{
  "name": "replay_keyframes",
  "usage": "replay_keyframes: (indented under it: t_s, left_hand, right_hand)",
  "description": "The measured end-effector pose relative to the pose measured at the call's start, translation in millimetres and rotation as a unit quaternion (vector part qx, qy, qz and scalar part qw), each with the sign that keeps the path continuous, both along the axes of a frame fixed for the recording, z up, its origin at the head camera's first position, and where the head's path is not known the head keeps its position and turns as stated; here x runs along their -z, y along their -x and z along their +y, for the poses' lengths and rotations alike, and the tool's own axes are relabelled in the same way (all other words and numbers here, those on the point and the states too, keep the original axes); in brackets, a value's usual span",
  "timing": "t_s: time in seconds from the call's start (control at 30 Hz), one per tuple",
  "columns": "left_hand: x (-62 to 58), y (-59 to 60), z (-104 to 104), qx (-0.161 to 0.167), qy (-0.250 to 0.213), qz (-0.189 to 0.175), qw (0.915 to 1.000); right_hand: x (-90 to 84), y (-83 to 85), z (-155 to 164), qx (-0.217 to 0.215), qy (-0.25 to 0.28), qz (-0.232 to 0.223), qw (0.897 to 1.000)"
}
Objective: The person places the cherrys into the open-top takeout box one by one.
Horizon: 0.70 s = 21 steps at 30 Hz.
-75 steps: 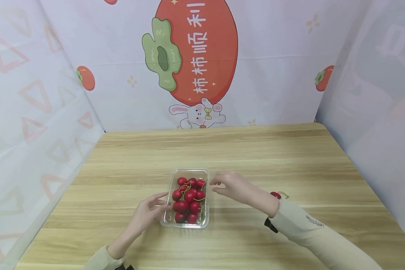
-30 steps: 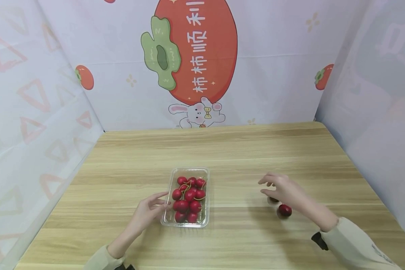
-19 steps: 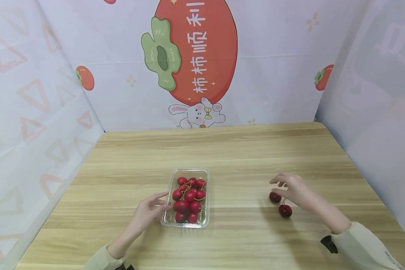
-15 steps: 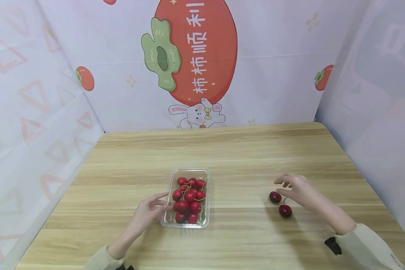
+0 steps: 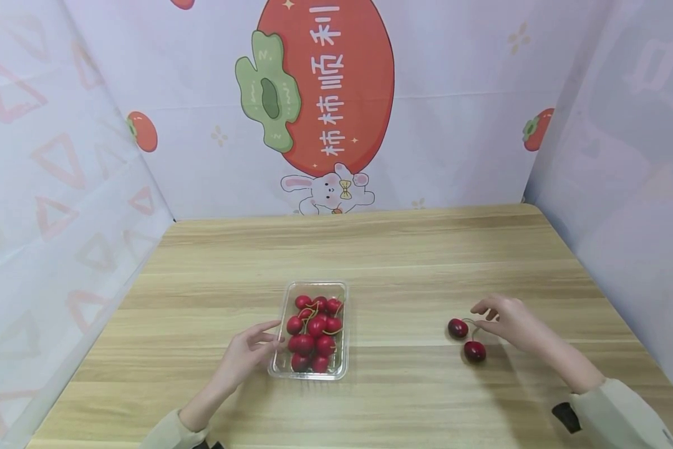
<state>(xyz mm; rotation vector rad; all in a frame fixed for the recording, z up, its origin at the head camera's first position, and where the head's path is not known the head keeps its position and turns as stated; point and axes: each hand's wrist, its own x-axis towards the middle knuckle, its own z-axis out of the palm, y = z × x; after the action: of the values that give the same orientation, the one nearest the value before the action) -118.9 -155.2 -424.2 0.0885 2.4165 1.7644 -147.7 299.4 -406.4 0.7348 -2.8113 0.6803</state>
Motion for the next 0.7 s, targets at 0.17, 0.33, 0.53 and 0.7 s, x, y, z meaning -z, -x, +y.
replay_keyframes:
  t_s: [0.17,0.33,0.53,0.7]
  left_hand:
    - [-4.6,-2.0,2,-0.002,-0.010,0.000,0.9999]
    - [2.9,0.3,0,-0.002,-0.005,0.001,1.0000]
    - [4.1,0.8,0,-0.003,-0.005,0.001,1.0000]
    - [3.7,0.4,1,-0.003,-0.008,0.001,1.0000]
  right_hand:
    - [5.5,2.5,5,-0.005,-0.001,-0.019,1.000]
    - [8.4,4.2,8,0.001,-0.002,-0.050,0.999]
    - [12.3,7.9,11,0.004,-0.005,-0.084,0.996]
    - [17.4,12.1,15,-0.006,-0.002,-0.118,0.993]
